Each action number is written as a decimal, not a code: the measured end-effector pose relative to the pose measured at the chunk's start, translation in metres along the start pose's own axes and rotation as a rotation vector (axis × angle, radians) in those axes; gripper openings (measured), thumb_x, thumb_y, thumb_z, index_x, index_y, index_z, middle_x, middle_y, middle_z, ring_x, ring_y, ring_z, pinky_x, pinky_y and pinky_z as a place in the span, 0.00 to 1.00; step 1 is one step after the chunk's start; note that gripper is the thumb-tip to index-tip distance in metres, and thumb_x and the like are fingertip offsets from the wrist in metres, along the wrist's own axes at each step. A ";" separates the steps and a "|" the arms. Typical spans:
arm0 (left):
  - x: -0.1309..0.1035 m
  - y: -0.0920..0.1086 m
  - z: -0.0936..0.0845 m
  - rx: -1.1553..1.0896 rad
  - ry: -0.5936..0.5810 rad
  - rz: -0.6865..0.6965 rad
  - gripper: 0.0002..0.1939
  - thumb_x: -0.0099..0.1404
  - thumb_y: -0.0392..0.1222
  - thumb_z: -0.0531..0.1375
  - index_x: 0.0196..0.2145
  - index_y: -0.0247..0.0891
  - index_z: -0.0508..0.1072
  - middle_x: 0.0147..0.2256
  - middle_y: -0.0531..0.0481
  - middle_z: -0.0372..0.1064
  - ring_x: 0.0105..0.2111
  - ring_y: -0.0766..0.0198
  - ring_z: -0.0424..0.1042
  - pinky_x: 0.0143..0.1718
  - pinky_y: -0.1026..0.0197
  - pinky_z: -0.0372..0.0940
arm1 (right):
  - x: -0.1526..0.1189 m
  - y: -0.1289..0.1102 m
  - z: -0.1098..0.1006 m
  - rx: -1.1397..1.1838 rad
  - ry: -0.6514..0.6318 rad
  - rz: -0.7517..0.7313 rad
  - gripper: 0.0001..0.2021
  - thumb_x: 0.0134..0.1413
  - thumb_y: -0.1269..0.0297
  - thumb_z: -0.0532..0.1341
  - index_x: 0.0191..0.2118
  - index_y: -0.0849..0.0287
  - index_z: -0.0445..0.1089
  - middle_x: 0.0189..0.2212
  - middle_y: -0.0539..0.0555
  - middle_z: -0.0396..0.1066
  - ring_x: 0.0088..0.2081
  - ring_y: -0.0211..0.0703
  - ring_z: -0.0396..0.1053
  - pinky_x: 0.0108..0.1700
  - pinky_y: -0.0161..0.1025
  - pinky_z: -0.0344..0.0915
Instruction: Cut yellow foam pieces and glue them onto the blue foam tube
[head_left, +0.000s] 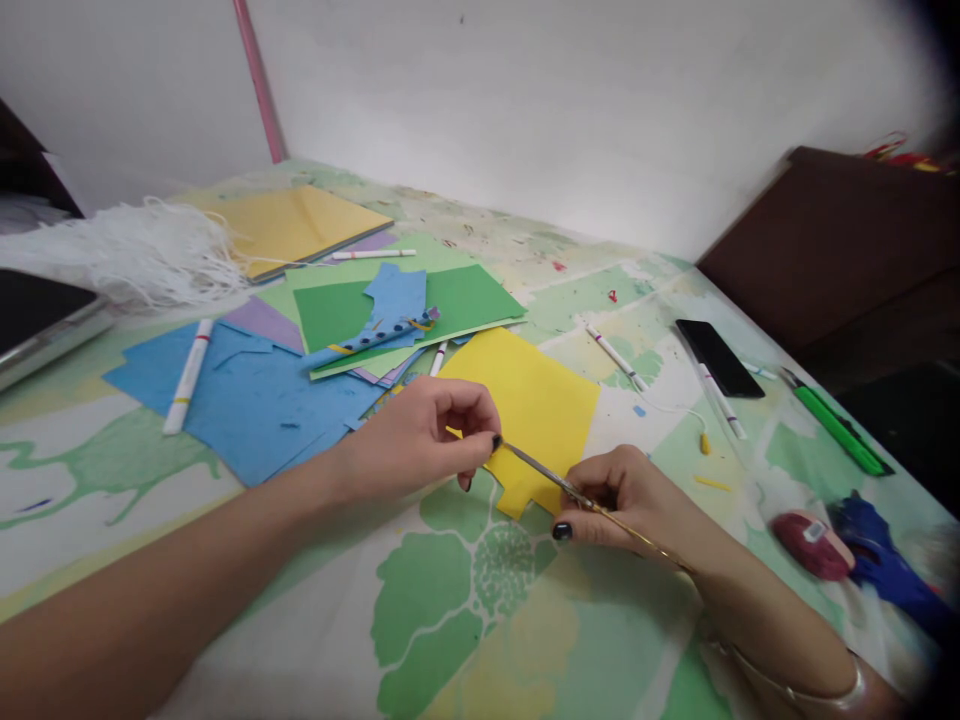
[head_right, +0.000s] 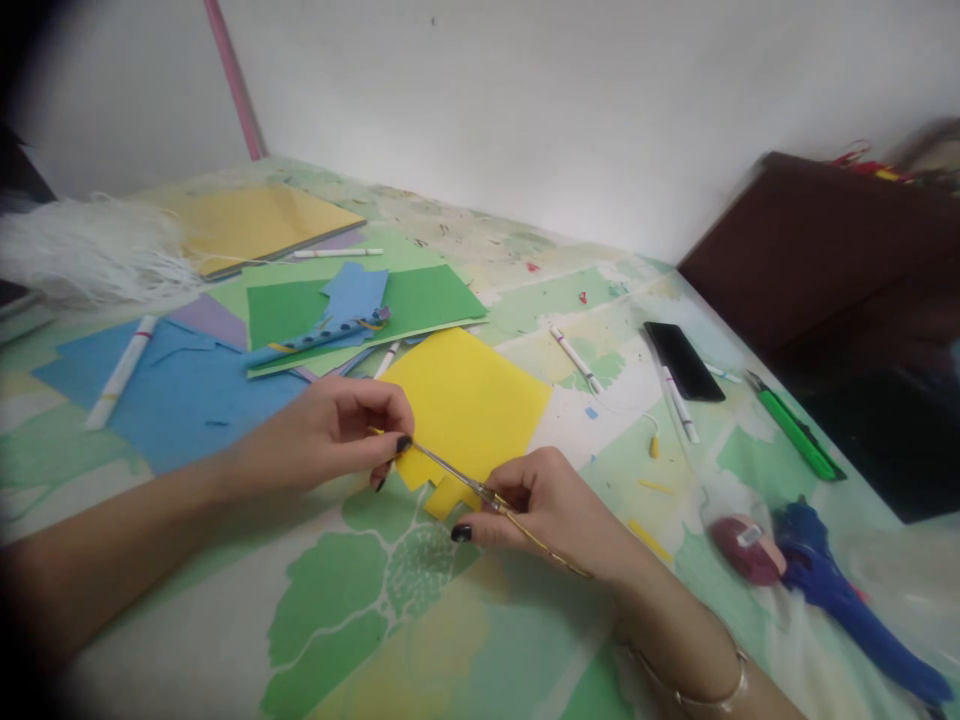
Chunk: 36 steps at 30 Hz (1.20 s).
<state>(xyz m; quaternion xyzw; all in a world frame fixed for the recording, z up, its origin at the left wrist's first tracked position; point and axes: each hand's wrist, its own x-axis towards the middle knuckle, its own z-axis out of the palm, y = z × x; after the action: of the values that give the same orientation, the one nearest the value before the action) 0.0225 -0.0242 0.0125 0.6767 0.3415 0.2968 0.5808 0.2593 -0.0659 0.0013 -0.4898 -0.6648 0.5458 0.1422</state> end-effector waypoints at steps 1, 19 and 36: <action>0.000 0.000 0.000 -0.003 0.001 -0.001 0.05 0.53 0.28 0.56 0.25 0.36 0.67 0.22 0.58 0.63 0.19 0.71 0.67 0.21 0.69 0.62 | 0.000 0.000 0.000 0.000 -0.001 0.000 0.22 0.43 0.54 0.67 0.18 0.62 0.55 0.15 0.42 0.42 0.19 0.28 0.40 0.19 0.32 0.35; 0.001 -0.002 0.000 0.003 -0.015 -0.029 0.05 0.53 0.28 0.56 0.26 0.36 0.67 0.20 0.59 0.64 0.19 0.71 0.67 0.22 0.69 0.61 | -0.001 -0.001 0.000 -0.077 0.044 -0.002 0.21 0.42 0.57 0.68 0.17 0.62 0.57 0.15 0.42 0.43 0.19 0.28 0.40 0.19 0.32 0.36; 0.001 -0.001 -0.002 -0.028 -0.005 -0.038 0.04 0.55 0.29 0.56 0.26 0.36 0.68 0.20 0.58 0.66 0.19 0.71 0.68 0.22 0.69 0.64 | 0.000 0.002 -0.001 -0.091 0.116 -0.019 0.19 0.44 0.57 0.66 0.19 0.62 0.58 0.16 0.43 0.43 0.20 0.29 0.41 0.20 0.32 0.37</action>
<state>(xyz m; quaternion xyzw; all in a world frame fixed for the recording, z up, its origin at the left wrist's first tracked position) 0.0219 -0.0219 0.0120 0.6625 0.3488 0.2890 0.5965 0.2612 -0.0652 0.0004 -0.5203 -0.6842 0.4843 0.1633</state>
